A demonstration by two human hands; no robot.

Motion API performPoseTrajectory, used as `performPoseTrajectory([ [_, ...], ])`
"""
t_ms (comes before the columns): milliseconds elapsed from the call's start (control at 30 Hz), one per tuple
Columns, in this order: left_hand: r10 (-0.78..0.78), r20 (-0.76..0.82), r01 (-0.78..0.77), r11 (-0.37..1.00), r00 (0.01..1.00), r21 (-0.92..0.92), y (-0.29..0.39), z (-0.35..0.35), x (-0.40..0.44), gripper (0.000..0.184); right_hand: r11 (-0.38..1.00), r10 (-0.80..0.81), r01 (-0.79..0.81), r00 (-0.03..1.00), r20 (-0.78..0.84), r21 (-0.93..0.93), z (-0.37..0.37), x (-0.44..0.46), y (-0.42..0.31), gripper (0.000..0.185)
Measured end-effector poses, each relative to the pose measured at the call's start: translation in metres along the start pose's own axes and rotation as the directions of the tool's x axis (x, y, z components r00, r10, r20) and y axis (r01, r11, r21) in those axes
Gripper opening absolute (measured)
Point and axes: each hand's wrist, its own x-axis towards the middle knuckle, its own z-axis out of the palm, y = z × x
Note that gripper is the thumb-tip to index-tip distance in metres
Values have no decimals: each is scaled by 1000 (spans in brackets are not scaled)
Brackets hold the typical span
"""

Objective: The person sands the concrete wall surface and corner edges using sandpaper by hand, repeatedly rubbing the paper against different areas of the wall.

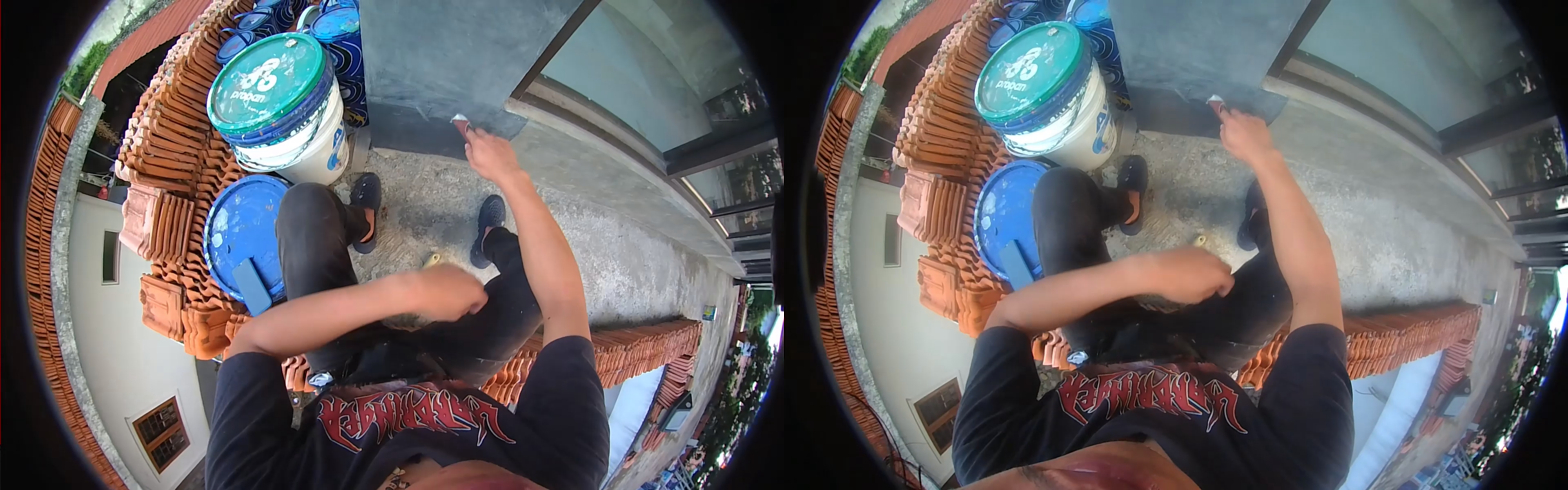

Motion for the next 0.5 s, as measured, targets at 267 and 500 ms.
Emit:
performPoseTrajectory([
  [267,-377,-56,376,879,925,292,-102,-28,53,22,937,-207,131,955,-213,-323,9,25,26,38],
  [500,-492,92,408,800,866,440,-114,2,89,30,857,-278,107,920,-277,-504,22,40,68,69],
])
